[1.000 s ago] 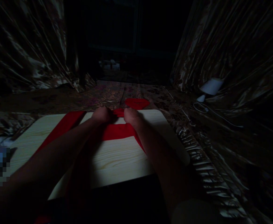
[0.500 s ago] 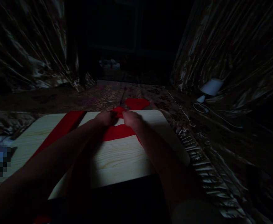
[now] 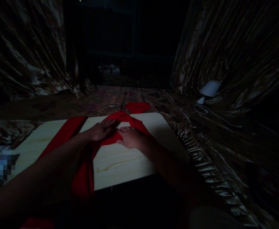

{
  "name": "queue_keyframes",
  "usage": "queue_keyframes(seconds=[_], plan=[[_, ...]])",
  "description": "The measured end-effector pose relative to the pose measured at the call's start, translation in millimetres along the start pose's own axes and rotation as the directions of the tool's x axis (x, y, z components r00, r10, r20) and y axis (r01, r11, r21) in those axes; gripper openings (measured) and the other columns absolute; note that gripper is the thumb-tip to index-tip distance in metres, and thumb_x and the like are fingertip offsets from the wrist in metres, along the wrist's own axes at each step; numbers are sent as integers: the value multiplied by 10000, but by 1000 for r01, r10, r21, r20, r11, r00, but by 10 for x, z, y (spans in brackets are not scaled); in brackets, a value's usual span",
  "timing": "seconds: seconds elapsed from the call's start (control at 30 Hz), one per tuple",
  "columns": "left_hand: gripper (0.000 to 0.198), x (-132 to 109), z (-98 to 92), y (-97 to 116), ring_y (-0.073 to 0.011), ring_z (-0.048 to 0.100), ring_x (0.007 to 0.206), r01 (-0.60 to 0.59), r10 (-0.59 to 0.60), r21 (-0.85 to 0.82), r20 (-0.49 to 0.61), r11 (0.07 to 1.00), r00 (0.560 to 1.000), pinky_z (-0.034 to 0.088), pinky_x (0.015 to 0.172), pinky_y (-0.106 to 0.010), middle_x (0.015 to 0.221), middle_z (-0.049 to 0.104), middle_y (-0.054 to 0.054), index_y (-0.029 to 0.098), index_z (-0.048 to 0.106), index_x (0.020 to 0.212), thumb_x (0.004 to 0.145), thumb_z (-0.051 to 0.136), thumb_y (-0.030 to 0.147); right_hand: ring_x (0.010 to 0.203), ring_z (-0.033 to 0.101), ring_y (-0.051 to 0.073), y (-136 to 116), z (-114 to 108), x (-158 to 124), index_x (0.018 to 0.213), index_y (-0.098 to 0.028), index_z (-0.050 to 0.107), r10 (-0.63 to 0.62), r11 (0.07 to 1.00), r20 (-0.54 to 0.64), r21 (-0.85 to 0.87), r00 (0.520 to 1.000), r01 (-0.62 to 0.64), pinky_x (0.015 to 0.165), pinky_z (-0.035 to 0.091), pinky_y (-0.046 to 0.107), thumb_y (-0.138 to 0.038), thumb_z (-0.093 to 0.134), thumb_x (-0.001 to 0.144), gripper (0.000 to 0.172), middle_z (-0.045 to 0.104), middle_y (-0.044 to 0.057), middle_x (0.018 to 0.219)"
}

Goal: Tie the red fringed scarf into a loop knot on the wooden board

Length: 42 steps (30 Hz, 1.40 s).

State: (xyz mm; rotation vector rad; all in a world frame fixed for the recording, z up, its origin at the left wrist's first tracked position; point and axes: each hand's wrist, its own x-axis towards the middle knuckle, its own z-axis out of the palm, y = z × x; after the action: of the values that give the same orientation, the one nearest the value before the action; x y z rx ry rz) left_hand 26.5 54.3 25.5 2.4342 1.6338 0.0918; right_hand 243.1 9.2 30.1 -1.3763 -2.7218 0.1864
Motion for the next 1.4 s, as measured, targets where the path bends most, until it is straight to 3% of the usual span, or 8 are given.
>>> queue_keyframes(seconds=[0.23, 0.5, 0.73, 0.9, 1.0, 1.1, 1.27, 1.4], plan=[[673, -200, 32, 17, -303, 97, 1542, 8, 0, -79, 94, 997, 996, 180, 1178, -609, 1675, 76, -20, 345, 140, 1605, 975, 222, 564, 1389, 445, 248, -105, -80, -478, 1432, -191, 519, -4, 995, -85, 96, 996, 12, 1148, 336, 364, -424, 516, 969, 518, 494, 111, 1505], [700, -358, 192, -20, -346, 44, 1541, 5, -9, 47, 88, 999, 996, 119, 1154, -688, 1675, 71, -25, 381, 235, 1584, 938, 316, 639, 1144, 617, 328, 236, -201, -1202, 1401, -97, 492, 422, 907, 18, -25, 906, -421, 935, 471, 389, -286, 679, 800, 657, 633, 229, 1264], [692, -252, 265, -58, -312, 72, 1545, 8, -12, 80, 56, 997, 998, 163, 1167, -647, 1678, 91, 8, 405, 261, 1573, 924, 342, 631, 1045, 660, 205, 92, -441, -1465, 1363, -225, 590, 190, 901, 114, 374, 975, -219, 849, 476, 272, -242, 627, 822, 543, 696, 67, 1232], [694, -193, 238, -96, -294, 101, 1545, -16, 13, 81, 43, 997, 999, 156, 1180, -607, 1680, 133, -5, 398, 284, 1568, 914, 334, 625, 780, 665, 201, -277, -610, -1437, 1071, -207, 745, 251, 950, 40, 183, 967, -254, 681, 430, 270, -403, 658, 842, 314, 747, 77, 890], [706, -119, 260, -120, -303, 125, 1540, -23, 21, 107, 16, 994, 1000, 170, 1179, -593, 1681, 142, -24, 378, 283, 1573, 915, 319, 631, 776, 682, 179, -708, -465, -1284, 1187, -246, 714, -17, 908, 161, 415, 987, -52, 673, 442, 249, -512, 638, 866, 424, 759, 53, 915], [703, -40, 282, -144, -309, 128, 1539, -19, 18, 115, 6, 993, 1000, 180, 1170, -606, 1679, 153, -32, 374, 290, 1571, 917, 315, 631, 949, 702, 216, -1125, -178, -1135, 1394, -287, 585, -363, 800, 317, 589, 876, 118, 730, 481, 265, -557, 677, 823, 638, 737, 71, 1150], [702, 65, 282, -169, -298, 135, 1539, 4, -4, 118, 7, 993, 1000, 170, 1185, -574, 1678, 156, -23, 380, 285, 1572, 917, 332, 630, 1140, 654, 269, -1544, 413, -1034, 1497, -345, 439, -396, 734, 251, 664, 883, 140, 844, 514, 308, -466, 795, 711, 872, 646, 60, 1351], [700, 139, 274, -175, -308, 119, 1540, 22, -22, 108, -3, 994, 1000, 161, 1183, -595, 1677, 166, -26, 374, 285, 1573, 923, 334, 630, 1175, 632, 253, -1696, 713, -1031, 1350, -302, 617, -309, 559, 194, 829, 931, 13, 905, 511, 289, -400, 837, 677, 715, 673, 35, 1308]])
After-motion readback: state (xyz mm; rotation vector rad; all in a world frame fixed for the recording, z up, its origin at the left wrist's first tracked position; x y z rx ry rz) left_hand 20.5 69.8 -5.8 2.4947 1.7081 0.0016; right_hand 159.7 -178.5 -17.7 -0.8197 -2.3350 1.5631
